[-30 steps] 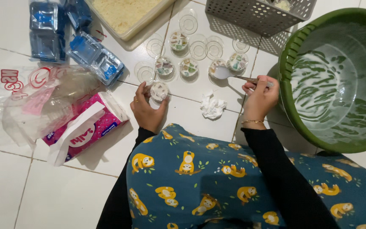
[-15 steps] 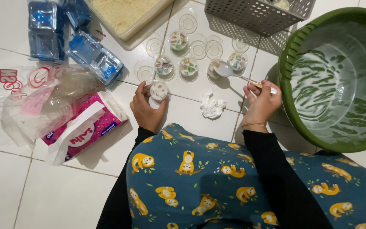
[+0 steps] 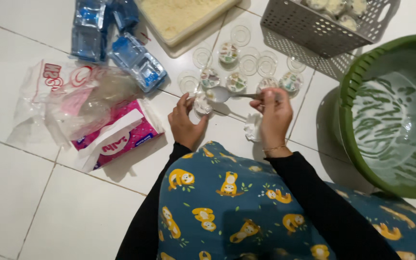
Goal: The person sits on the floor and fills small plastic cups with a white creamy mixture using a spoon. They then sprinkle shredded cheese on top of the mixture in each cup and place the filled cups into a plastic basket.
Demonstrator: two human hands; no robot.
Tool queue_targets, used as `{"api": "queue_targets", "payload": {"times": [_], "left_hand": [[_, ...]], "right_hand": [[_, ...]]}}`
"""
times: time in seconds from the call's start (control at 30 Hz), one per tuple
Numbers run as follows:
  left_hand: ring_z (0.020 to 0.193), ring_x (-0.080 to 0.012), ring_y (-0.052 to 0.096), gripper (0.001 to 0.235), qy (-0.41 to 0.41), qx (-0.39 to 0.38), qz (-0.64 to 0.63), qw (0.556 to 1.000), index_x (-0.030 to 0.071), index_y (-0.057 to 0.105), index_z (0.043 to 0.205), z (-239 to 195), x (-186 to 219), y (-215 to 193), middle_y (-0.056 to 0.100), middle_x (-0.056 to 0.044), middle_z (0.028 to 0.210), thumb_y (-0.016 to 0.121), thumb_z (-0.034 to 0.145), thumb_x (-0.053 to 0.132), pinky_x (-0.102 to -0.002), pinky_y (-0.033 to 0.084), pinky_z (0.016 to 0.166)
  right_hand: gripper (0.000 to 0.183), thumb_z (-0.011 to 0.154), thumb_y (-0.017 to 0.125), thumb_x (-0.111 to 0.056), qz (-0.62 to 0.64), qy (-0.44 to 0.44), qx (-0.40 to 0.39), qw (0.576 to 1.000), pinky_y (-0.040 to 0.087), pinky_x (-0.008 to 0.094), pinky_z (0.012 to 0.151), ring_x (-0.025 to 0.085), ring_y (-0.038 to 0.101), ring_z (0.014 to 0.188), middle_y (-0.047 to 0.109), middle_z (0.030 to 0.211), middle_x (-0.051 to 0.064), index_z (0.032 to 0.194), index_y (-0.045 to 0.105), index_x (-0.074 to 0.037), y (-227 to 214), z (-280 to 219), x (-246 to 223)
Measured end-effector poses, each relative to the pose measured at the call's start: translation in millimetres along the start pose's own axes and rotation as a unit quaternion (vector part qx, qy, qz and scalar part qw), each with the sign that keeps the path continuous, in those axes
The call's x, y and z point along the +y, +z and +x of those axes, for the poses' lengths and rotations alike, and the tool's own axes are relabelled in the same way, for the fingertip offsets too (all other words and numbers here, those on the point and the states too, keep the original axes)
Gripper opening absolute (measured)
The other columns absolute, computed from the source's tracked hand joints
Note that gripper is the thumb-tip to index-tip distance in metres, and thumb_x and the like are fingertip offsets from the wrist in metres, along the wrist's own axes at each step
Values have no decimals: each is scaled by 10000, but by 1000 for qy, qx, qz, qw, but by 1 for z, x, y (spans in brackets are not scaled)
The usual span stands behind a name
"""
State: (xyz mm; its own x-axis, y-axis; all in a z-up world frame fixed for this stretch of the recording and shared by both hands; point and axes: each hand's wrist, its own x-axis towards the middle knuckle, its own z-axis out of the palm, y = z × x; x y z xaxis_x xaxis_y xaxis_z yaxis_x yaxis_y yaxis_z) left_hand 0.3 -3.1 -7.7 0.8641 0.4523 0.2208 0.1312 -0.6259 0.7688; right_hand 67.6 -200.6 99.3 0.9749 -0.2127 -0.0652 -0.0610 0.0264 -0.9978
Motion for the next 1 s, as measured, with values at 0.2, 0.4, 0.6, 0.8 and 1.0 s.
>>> {"api": "queue_targets", "payload": {"times": [0.2,0.4,0.6,0.8,1.0], "left_hand": [[1054,-205,646,898,-9,-10,-8,1000,179,470,1452,1,2,-3,726,25,1217,862,646,225,-408,394,989],[1106,-204,634,891,-20,-33,-16,999,175,445,1477,2,2,-6,710,29,1260,864,691,228,-412,376,1022],[1114,-203,628,872,-21,-30,-9,999,176,444,1476,0,-1,-4,706,22,1250,868,716,222,-404,373,1028],[1107,-213,627,864,-23,-40,-6,999,164,434,1479,-1,1,-8,702,-2,1250,854,727,226,-409,372,1020],[1096,-230,627,860,-26,-49,-9,998,153,435,1473,0,1,-7,702,-14,1250,855,724,210,-426,372,1019]], "right_hand": [[69,1045,587,-1,-176,-281,-152,931,651,348,702,229,767,768,744,941,146,1066,650,18,22,-18,-10],[116,1030,596,21,-196,-406,-170,876,635,325,731,212,751,770,728,936,93,1082,699,18,20,-17,-17],[105,1028,604,2,-200,-397,-180,877,626,334,720,223,744,756,724,933,95,1074,698,15,19,-18,-10],[115,1050,575,8,-189,-392,-167,885,606,328,737,240,743,769,717,899,94,1078,686,21,21,-19,-19],[95,1084,546,9,-199,-336,-150,908,570,338,698,225,731,776,712,890,101,1072,640,0,10,-7,-3]]}}
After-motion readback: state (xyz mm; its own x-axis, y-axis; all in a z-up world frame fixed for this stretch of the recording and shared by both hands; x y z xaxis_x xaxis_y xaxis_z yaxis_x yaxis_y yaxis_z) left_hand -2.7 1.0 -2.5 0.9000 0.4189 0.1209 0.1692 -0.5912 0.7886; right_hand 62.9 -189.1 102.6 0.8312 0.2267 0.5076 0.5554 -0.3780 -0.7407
